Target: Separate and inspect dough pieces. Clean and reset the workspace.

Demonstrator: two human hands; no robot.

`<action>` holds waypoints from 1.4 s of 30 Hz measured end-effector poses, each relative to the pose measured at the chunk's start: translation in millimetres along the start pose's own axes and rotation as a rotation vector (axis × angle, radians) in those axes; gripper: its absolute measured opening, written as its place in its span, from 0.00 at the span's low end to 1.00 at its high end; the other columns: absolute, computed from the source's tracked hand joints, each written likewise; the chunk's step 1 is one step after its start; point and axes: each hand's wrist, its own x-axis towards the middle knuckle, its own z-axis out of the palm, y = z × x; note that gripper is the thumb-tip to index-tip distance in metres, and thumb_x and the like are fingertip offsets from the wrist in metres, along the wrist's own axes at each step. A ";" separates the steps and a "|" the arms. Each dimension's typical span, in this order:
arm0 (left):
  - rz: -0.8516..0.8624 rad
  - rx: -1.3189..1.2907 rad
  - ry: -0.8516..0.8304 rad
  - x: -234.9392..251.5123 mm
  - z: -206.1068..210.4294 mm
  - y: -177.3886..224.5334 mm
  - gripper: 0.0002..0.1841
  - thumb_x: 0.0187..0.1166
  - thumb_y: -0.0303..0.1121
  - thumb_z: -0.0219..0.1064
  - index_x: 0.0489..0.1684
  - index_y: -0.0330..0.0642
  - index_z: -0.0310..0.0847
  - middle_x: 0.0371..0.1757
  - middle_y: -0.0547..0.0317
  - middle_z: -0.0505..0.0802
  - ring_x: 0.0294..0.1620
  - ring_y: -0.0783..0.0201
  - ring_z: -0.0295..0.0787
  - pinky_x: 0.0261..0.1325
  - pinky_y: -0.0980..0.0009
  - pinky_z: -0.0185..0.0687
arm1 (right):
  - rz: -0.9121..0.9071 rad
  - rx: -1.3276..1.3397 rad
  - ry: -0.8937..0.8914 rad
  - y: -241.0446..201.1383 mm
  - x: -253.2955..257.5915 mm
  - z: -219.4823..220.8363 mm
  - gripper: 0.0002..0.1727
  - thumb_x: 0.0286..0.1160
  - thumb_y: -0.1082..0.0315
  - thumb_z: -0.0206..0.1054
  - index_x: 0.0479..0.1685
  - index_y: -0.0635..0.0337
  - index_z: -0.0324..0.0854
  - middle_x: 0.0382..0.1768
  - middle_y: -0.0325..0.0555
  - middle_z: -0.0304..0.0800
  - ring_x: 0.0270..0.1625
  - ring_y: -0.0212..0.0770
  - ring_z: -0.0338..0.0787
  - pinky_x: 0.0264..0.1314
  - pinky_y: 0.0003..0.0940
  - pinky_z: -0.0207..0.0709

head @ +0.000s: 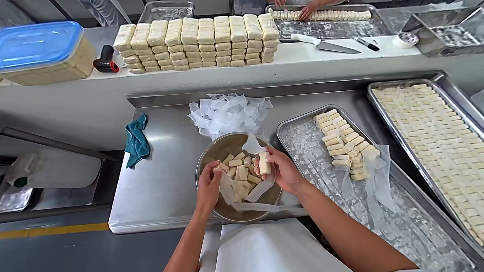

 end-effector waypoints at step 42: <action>0.145 0.446 -0.072 -6.0 1.4 31.6 0.25 0.81 0.48 0.69 0.70 0.40 0.82 0.62 0.45 0.88 0.60 0.48 0.86 0.61 0.44 0.82 | -0.048 -0.199 -0.023 37.0 6.9 -15.6 0.19 0.83 0.71 0.64 0.70 0.66 0.74 0.53 0.51 0.90 0.50 0.41 0.93 0.58 0.39 0.89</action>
